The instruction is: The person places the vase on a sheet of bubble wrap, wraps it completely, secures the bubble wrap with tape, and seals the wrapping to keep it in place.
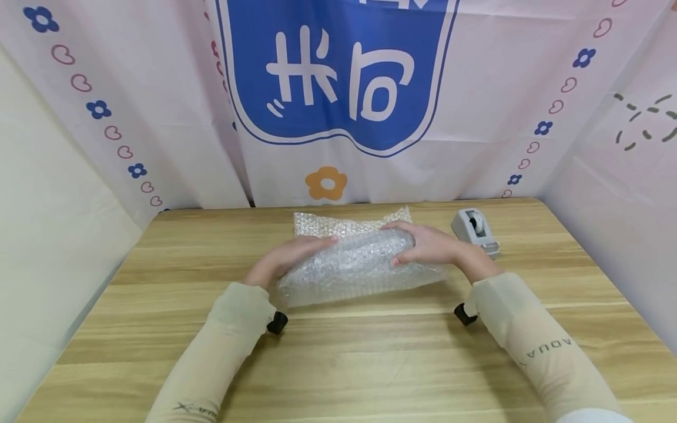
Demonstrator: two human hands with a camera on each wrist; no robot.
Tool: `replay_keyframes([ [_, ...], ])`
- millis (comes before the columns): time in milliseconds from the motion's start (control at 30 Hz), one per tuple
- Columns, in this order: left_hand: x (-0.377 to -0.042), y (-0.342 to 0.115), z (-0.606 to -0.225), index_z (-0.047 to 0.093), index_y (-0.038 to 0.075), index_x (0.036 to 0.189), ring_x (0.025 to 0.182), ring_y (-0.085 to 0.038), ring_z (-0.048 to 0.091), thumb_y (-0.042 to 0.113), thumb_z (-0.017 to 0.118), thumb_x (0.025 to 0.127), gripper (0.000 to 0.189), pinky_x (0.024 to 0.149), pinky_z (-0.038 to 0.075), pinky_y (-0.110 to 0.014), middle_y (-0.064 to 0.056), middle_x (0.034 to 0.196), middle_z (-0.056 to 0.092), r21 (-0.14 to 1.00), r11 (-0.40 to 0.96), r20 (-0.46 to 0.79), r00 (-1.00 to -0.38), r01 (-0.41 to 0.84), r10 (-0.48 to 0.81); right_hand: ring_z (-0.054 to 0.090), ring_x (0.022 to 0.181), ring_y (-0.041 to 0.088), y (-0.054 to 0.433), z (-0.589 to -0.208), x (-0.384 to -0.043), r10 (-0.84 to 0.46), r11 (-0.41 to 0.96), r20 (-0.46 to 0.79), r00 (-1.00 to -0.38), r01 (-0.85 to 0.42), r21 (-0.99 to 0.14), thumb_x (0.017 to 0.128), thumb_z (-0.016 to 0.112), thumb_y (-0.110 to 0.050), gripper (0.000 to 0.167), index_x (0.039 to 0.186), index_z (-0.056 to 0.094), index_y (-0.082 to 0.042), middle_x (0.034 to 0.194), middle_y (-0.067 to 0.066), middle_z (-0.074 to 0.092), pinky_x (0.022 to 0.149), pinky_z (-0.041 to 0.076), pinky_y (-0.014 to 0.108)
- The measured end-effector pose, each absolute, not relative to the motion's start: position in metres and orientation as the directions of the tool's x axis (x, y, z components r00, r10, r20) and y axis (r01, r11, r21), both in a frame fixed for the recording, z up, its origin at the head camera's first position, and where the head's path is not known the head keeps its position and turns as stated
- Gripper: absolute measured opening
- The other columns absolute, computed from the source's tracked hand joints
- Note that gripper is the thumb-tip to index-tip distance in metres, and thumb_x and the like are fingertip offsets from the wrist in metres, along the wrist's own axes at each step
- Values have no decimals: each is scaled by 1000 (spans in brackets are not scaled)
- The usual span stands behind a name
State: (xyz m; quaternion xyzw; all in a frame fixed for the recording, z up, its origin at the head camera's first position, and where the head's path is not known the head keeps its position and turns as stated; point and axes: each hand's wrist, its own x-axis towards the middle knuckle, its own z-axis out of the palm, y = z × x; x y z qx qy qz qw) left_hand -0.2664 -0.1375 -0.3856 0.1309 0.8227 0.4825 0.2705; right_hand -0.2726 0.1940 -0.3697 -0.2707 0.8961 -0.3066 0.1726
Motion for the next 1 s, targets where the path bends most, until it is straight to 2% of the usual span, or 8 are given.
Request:
replay_keyframes([
  [133,-265,-138,-384,47,2,150,139,-44,43,71,52,95,88,113,34,-62,-21,151,48,804,595,-266,-890,7,370,46,136,44,194,-370,-275,-585,653,-142,-799,-359,-667,87,77,-49,85,159,37,-25,163,14,33,107,35,71],
  [267,-262,-134,-381,65,11,129,110,-31,61,66,60,94,65,91,54,-48,-11,122,65,746,657,-126,-944,112,304,52,131,42,194,-371,-277,-582,646,-149,-800,-343,-682,89,75,-48,83,158,37,-22,161,17,36,108,35,71],
  [367,-259,-129,-379,69,16,115,98,-21,61,53,64,98,40,81,55,-38,-1,107,66,723,659,-11,-950,207,311,55,127,41,194,-372,-278,-583,645,-160,-797,-334,-688,92,73,-48,81,158,37,-19,159,20,38,107,36,70],
  [467,-255,-126,-375,71,17,111,96,-18,62,45,64,101,31,79,56,-35,3,103,68,680,671,68,-937,295,343,52,131,43,195,-374,-279,-586,643,-169,-793,-327,-693,94,70,-49,78,158,37,-20,160,20,36,108,35,70],
  [600,-247,-127,-371,70,15,122,110,-24,65,50,63,100,42,92,56,-44,-2,117,71,621,691,78,-907,369,414,44,137,47,196,-375,-281,-595,635,-165,-787,-333,-697,96,67,-49,74,158,37,-20,161,19,36,109,34,70],
  [767,-239,-129,-367,54,11,147,140,-33,46,59,78,84,83,114,39,-53,-10,149,54,603,686,-6,-857,408,515,42,139,45,198,-374,-281,-603,608,-154,-782,-326,-724,96,68,-45,73,157,39,-18,161,17,36,109,35,69],
  [867,-237,-129,-368,45,7,153,146,-35,37,53,87,77,98,117,33,-53,-13,157,44,617,665,-34,-830,421,557,42,139,45,198,-375,-280,-600,597,-147,-786,-319,-736,96,69,-45,74,158,38,-18,162,17,34,109,34,69],
  [1000,-236,-130,-373,42,9,155,146,-37,36,49,89,76,101,117,32,-55,-13,159,41,616,659,-46,-816,432,577,32,145,47,199,-377,-277,-576,593,-127,-808,-306,-745,94,71,-45,78,159,36,-18,164,18,29,111,29,72],
])
